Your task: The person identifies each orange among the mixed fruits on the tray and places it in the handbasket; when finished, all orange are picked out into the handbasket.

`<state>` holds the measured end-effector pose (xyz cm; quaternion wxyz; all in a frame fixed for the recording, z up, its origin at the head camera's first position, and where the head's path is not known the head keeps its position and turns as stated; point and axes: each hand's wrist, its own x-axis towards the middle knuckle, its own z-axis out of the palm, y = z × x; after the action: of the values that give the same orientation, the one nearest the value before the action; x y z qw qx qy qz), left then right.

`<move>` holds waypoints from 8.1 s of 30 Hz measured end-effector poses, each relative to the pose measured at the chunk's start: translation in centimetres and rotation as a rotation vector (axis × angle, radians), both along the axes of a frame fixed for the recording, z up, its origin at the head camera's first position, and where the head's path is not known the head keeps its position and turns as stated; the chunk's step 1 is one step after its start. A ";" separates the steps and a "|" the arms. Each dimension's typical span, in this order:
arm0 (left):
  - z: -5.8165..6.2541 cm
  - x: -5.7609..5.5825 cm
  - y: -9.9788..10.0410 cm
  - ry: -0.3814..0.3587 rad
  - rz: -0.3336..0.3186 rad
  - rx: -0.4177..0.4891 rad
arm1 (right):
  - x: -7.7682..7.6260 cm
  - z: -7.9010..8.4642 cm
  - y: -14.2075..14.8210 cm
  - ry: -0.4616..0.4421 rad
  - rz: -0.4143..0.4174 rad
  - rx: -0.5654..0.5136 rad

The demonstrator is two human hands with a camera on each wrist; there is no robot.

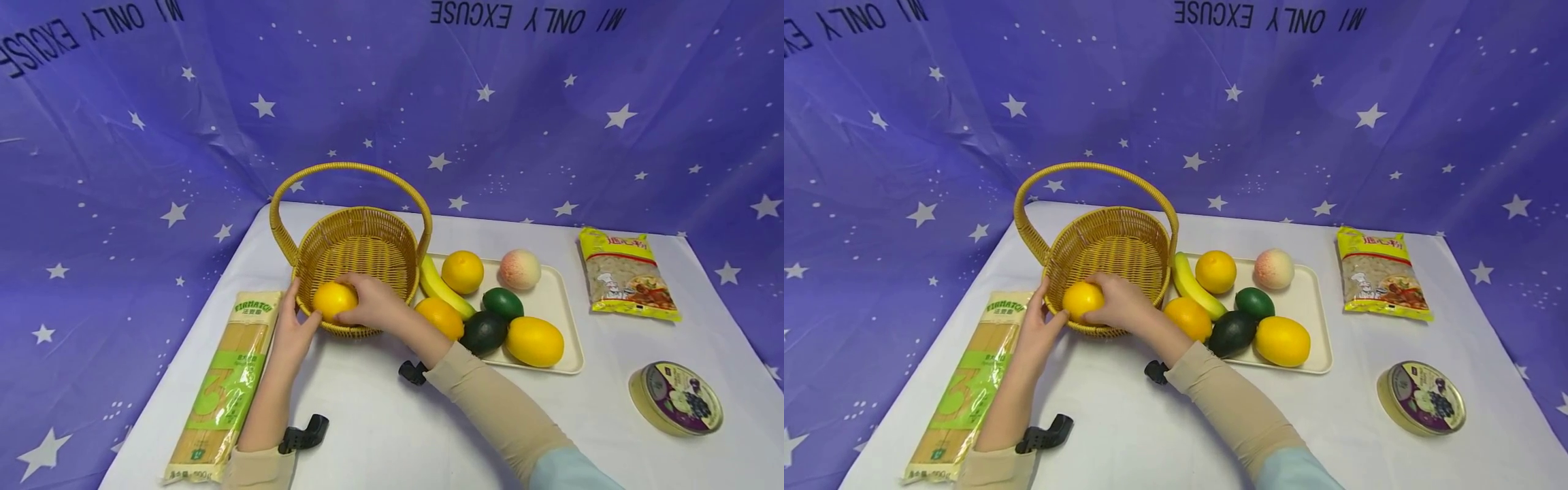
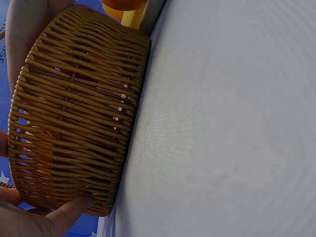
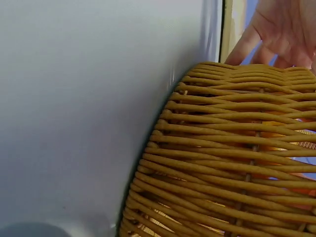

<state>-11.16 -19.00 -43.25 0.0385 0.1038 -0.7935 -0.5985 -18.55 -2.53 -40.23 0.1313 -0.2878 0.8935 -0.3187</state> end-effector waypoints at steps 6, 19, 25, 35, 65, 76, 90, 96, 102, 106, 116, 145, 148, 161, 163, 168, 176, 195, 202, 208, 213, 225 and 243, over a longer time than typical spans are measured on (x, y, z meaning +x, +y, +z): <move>0.0 0.0 0.1 -0.004 -0.005 -0.005 | 0.4 0.4 0.9 0.050 0.055 0.038; -0.2 0.0 0.0 -0.015 -0.008 -0.004 | 2.5 5.1 5.2 0.123 0.023 0.014; -0.2 0.0 0.0 -0.009 -0.011 -0.009 | 3.5 7.5 8.7 0.164 -0.055 -0.101; -0.1 0.2 0.3 -0.014 -0.021 0.011 | 5.1 9.4 17.8 0.173 -0.345 -0.360; -0.3 0.3 0.4 -0.003 -0.027 0.074 | 8.9 -0.8 30.3 -0.138 -0.699 -0.102; -0.3 0.4 0.4 0.003 -0.021 0.063 | 8.8 -2.6 29.8 -0.184 -0.641 -0.068; -0.3 0.5 0.6 0.007 -0.017 0.060 | 8.5 -0.5 29.0 -0.067 -0.650 -0.134; -0.3 0.5 0.7 0.010 -0.020 0.063 | 7.4 1.3 26.7 0.003 -0.605 -0.277; -0.3 0.3 0.7 0.011 -0.017 0.075 | 5.9 2.9 22.7 0.001 -0.510 -0.404; -0.4 0.3 0.7 0.010 -0.015 0.076 | 4.9 3.2 19.5 -0.020 -0.454 -0.444; -0.2 0.3 0.8 0.005 -0.029 0.074 | 3.5 2.7 12.4 0.016 -0.315 -0.421; -0.3 0.4 0.9 0.017 -0.012 0.074 | -0.9 0.0 4.4 0.385 -0.409 0.031; -0.2 0.4 1.0 0.019 -0.012 0.069 | -1.0 0.3 4.1 0.366 -0.403 0.096; -0.6 0.3 0.8 0.029 -0.021 0.067 | -1.0 0.7 3.9 0.386 -0.338 0.271; -0.6 0.3 0.9 0.028 -0.019 0.053 | -0.8 0.8 4.1 0.373 -0.337 0.259; -0.4 0.5 0.9 0.016 -0.004 0.036 | -0.1 1.2 4.8 0.346 -0.349 0.196; -0.4 0.5 0.9 0.012 0.000 0.035 | 0.9 3.0 7.4 0.309 -0.362 0.045; -0.7 0.4 0.8 0.026 -0.002 0.031 | -1.0 2.5 17.1 0.215 -0.656 -0.254; -0.6 0.4 0.8 0.017 0.004 0.024 | -2.1 -0.1 18.7 0.130 -0.639 -0.144; -0.4 0.5 0.9 0.018 0.009 0.021 | -2.6 -1.3 18.7 0.112 -0.583 -0.066; -0.4 0.6 1.0 0.018 0.013 0.023 | -2.7 -1.5 18.3 0.113 -0.560 -0.015; -0.7 0.4 1.0 0.027 0.000 0.044 | -2.4 -1.7 18.3 0.126 -0.605 -0.010; -0.6 0.6 1.1 0.018 0.010 0.031 | 0.1 2.8 17.2 0.220 -0.639 -0.258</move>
<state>-10.60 -17.95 -43.82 0.0472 0.1030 -0.7831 -0.6114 -18.41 14.62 -37.43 -0.1091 -0.0405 0.8997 -0.4208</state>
